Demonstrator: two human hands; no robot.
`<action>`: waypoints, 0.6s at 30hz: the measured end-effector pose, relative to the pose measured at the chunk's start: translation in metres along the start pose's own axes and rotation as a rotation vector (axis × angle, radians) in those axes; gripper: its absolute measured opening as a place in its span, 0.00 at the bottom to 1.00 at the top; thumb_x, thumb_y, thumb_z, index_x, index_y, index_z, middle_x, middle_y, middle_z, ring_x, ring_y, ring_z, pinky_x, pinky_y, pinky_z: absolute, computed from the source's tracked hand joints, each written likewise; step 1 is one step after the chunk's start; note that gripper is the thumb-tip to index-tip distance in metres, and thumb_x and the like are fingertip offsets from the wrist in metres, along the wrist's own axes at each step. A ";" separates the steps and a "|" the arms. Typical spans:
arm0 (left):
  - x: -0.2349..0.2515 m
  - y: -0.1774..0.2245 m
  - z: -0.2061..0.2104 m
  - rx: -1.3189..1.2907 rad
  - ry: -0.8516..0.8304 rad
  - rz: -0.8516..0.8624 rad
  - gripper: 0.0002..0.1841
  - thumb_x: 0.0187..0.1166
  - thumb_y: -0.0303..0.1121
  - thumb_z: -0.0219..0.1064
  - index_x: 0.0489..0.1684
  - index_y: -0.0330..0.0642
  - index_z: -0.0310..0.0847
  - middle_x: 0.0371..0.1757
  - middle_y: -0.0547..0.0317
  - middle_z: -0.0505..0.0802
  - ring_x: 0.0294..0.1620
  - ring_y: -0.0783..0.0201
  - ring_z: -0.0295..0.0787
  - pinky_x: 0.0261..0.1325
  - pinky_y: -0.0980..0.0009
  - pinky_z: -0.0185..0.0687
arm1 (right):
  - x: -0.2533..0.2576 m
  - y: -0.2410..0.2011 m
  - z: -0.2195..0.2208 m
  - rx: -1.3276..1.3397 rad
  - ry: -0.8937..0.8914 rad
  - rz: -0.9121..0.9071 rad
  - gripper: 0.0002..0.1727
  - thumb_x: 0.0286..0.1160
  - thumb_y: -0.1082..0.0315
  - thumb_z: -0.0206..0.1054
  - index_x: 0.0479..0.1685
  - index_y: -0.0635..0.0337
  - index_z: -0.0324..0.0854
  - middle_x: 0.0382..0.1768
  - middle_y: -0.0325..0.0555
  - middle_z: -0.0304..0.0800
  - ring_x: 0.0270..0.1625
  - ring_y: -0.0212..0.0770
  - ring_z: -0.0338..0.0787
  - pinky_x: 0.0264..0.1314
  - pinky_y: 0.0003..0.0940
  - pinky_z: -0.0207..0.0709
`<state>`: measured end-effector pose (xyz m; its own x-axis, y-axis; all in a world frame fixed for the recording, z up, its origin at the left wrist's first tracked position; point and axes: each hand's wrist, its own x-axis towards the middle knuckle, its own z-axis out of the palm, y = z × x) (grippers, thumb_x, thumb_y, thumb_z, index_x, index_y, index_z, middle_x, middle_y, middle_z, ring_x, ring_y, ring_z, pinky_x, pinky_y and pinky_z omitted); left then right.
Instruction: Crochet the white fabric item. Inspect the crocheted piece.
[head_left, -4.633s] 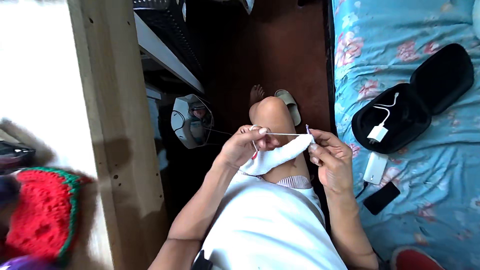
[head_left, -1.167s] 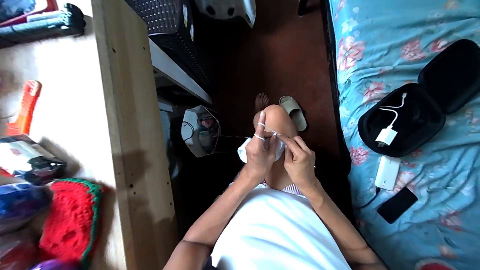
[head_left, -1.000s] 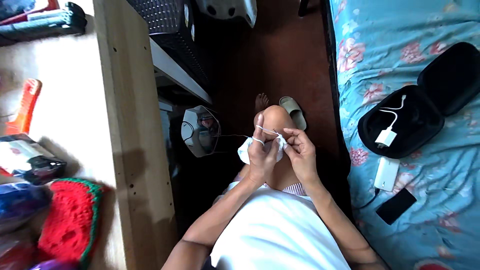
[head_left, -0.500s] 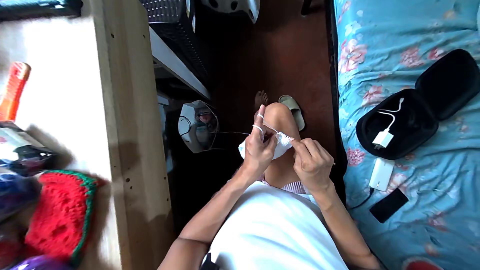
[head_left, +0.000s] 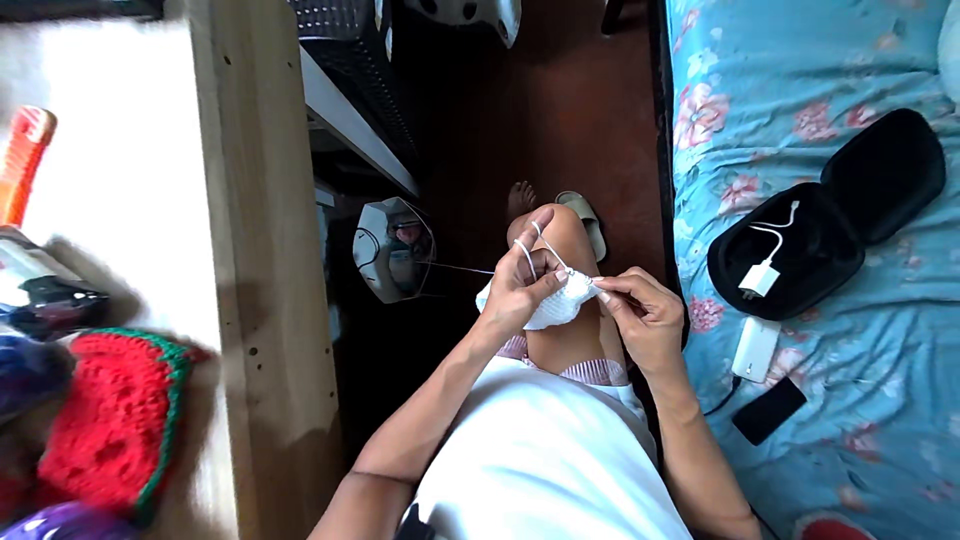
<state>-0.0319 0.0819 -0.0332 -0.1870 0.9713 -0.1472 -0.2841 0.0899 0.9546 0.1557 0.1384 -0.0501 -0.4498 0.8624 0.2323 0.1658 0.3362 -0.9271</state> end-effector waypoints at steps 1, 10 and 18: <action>-0.001 0.002 0.002 0.035 -0.007 0.035 0.42 0.74 0.16 0.61 0.93 0.43 0.48 0.33 0.61 0.88 0.27 0.73 0.84 0.35 0.77 0.84 | 0.001 -0.003 0.000 0.040 -0.017 0.025 0.09 0.72 0.79 0.69 0.47 0.67 0.92 0.38 0.39 0.88 0.40 0.21 0.86 0.45 0.14 0.82; -0.004 0.000 0.012 -0.195 -0.010 0.015 0.38 0.74 0.16 0.61 0.90 0.43 0.59 0.35 0.62 0.90 0.33 0.73 0.87 0.43 0.74 0.86 | 0.011 -0.023 0.007 0.438 -0.013 0.272 0.18 0.70 0.84 0.63 0.54 0.61 0.91 0.49 0.37 0.95 0.42 0.24 0.90 0.45 0.19 0.85; -0.004 -0.003 -0.056 -0.208 -0.288 -0.051 0.16 0.77 0.48 0.70 0.17 0.54 0.88 0.34 0.70 0.94 0.35 0.76 0.88 0.39 0.78 0.82 | 0.003 -0.012 -0.004 0.633 -0.005 0.266 0.13 0.72 0.76 0.70 0.51 0.54 0.94 0.42 0.35 0.95 0.29 0.20 0.82 0.30 0.15 0.75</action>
<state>-0.0830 0.0654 -0.0501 0.0969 0.9916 -0.0862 -0.4768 0.1222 0.8705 0.1559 0.1384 -0.0369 -0.4689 0.8829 -0.0273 -0.2726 -0.1740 -0.9463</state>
